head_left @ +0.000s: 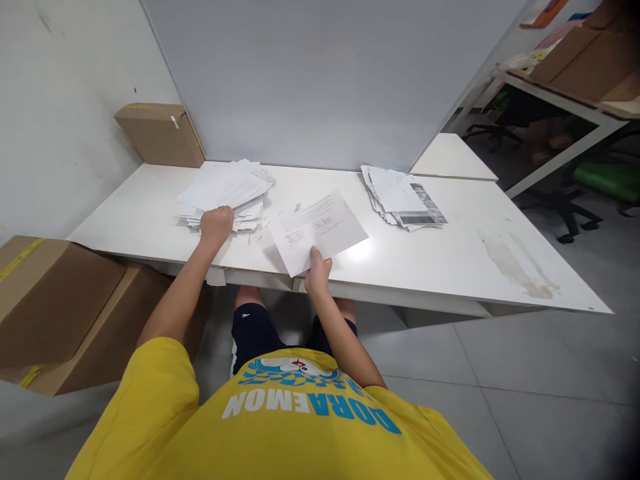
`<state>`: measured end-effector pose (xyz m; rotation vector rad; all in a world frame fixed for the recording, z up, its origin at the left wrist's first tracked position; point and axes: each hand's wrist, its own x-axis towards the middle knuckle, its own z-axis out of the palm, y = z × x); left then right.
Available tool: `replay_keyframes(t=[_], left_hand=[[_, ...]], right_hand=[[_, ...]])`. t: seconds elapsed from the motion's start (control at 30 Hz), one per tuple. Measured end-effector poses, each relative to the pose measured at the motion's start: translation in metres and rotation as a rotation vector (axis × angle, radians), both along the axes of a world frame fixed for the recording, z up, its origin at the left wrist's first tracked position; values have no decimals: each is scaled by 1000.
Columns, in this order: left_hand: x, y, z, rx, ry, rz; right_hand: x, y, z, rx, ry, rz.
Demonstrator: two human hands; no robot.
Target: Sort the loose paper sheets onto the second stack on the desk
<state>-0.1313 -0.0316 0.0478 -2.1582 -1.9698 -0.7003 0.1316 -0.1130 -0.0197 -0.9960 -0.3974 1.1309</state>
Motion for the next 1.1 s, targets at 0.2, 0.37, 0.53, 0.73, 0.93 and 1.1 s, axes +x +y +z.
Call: replay_keyframes(t=[0.2, 0.37, 0.53, 0.73, 0.93, 1.1], left_hand=[[44, -70, -14, 150, 46, -106], [57, -86, -32, 141, 100, -113], [47, -84, -38, 116, 151, -289], [57, -111, -57, 202, -62, -359], [61, -137, -49, 363, -233, -212], [63, -170, -30, 636, -346, 75]], right_hand=[[-20, -6, -7, -39, -12, 65], [-31, -7, -5, -24, -28, 119], [-34, -4, -3, -15, -20, 172], [-38, -5, -3, -28, 1, 219], [-37, -2, 4, 3, -32, 235], [-36, 18, 31, 161, -159, 283]])
